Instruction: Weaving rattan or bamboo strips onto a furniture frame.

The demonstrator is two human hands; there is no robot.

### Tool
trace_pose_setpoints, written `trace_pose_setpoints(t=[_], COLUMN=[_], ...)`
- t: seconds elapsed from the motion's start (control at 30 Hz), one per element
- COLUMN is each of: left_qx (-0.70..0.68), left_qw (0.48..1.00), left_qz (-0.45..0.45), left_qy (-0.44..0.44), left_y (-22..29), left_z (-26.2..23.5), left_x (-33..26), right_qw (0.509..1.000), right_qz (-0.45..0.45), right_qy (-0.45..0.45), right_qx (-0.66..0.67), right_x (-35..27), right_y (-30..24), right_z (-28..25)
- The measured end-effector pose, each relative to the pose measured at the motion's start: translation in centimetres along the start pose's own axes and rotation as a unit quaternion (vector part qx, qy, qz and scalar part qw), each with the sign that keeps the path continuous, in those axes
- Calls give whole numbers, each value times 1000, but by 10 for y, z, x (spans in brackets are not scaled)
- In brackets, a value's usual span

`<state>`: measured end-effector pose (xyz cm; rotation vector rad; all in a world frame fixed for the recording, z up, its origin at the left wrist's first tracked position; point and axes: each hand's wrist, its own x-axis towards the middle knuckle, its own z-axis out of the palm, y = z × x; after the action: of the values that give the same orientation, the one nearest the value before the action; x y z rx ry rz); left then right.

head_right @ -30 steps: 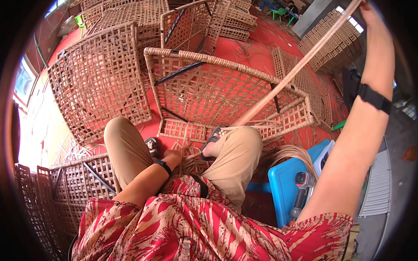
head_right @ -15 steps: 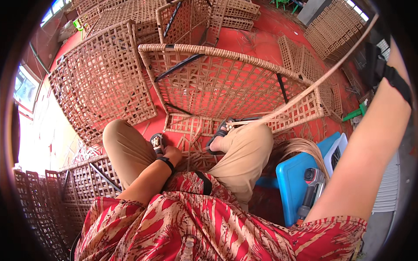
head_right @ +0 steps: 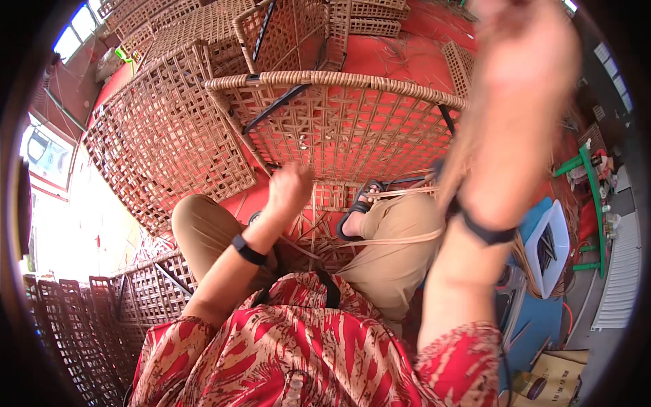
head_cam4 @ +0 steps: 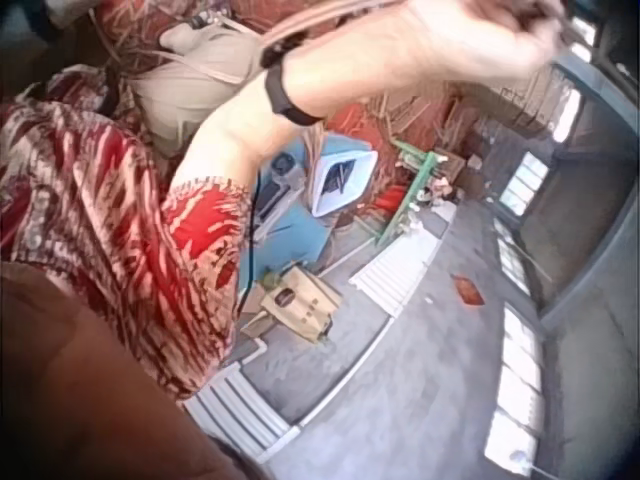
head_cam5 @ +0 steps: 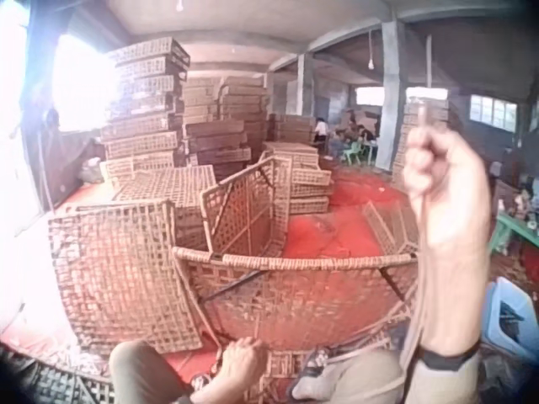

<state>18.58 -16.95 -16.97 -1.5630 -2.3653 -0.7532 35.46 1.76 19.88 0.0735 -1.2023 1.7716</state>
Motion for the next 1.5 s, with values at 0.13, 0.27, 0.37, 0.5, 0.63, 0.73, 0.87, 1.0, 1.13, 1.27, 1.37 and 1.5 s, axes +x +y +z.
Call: trace_pose_setpoints(t=[0.13, 0.27, 0.37, 0.5, 0.63, 0.73, 0.87, 1.0, 1.13, 1.27, 1.37, 1.5], left_qx=[-35, -59, -46, -72, -105, -123, -133, -129, -138, -219, -202, -159], left_qw=[956, 971, 991, 984, 978, 978, 979, 979, 972, 919, 877, 826], left_qz=[114, 220, 116, 149, 173, 156, 136, 120, 120, 162, 242, 261], left_qy=[269, 69, -50, -61, -49, -57, -72, -105, -151, -285, -362, -474], left_y=[-1, -6, -6, -5, 4, 11, 19, 29, 29, 19, 17, 24], left_z=[-104, -133, -130, -144, -160, -167, -178, -190, -200, -210, -209, -201], left_x=[108, 167, 166, 143, 116, 99, 76, 58, 61, 92, 123, 155], right_qw=[994, 968, 957, 953, 941, 951, 950, 960, 967, 970, 974, 947], right_qz=[30, 142, 172, 250, 275, 238, 237, 218, 215, 201, 181, 139], right_qy=[79, 173, 188, 127, 145, 160, 153, 115, 101, 113, 127, 121], right_qx=[-63, -116, -140, -117, -135, -113, -131, -134, -96, -72, -51, -263], right_x=[-104, -161, -183, -229, -255, -255, -251, -251, -246, -246, -252, -264], right_y=[144, 206, 230, 242, 250, 252, 248, 245, 247, 252, 260, 270], right_z=[1, -7, -24, -47, -51, -45, -41, -44, -46, -50, -59, -74])
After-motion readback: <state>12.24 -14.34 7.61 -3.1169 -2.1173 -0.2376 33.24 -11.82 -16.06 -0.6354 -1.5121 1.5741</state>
